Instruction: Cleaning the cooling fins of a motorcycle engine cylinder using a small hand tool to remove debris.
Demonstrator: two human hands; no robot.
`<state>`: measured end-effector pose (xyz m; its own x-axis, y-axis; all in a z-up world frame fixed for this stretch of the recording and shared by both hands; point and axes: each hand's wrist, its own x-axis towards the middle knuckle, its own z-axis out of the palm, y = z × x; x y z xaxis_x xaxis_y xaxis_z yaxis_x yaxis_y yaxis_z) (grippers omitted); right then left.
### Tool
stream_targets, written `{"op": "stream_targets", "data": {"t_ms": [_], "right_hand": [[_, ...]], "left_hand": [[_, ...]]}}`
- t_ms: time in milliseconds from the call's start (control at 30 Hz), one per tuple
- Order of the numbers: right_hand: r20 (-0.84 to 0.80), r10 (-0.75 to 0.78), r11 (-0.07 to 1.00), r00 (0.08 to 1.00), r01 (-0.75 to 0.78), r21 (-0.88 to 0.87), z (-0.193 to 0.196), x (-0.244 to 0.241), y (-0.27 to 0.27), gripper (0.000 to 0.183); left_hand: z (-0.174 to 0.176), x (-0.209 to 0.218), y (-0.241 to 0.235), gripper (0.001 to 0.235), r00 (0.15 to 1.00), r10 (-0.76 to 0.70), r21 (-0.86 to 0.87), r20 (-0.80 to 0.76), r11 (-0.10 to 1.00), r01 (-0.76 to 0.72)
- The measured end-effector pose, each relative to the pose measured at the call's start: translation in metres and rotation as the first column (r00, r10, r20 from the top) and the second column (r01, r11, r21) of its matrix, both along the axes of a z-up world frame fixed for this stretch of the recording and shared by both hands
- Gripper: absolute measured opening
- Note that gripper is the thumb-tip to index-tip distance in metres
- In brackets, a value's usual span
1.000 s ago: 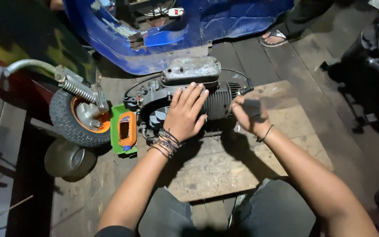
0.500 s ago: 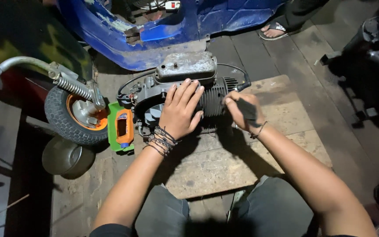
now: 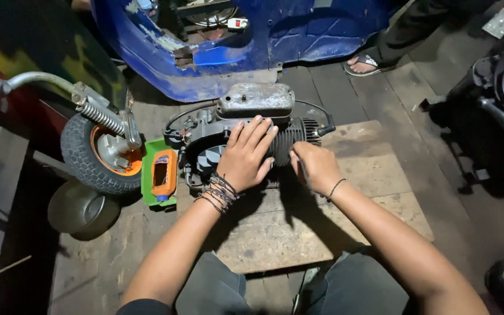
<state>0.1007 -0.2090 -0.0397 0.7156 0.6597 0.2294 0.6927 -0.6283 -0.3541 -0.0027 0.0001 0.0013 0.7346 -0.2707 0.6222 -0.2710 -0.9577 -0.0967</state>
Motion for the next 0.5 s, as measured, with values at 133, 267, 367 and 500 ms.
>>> {"op": "stream_targets", "data": {"t_ms": [133,267,367,500], "right_hand": [[-0.020,-0.037,0.999,0.999,0.038,0.013,0.001,0.008,-0.001,0.026],[-0.013,0.003,0.995,1.000,-0.002,0.096,-0.007,0.000,0.000,0.020],[0.008,0.001,1.000,1.000,-0.001,0.022,0.004,-0.004,-0.001,0.025],[-0.042,0.008,0.999,0.999,-0.006,0.035,-0.010,-0.002,-0.003,0.026]], "left_hand": [[0.003,-0.001,0.001,0.072,1.000,-0.007,0.008,0.000,1.000,0.007],[0.003,-0.002,0.002,0.074,1.000,-0.006,0.010,-0.026,1.000,0.007],[0.003,0.000,0.003,0.074,1.000,-0.002,0.010,-0.027,1.000,0.002],[0.000,0.000,0.004,0.071,0.999,-0.008,0.001,-0.037,1.000,0.008]]}}
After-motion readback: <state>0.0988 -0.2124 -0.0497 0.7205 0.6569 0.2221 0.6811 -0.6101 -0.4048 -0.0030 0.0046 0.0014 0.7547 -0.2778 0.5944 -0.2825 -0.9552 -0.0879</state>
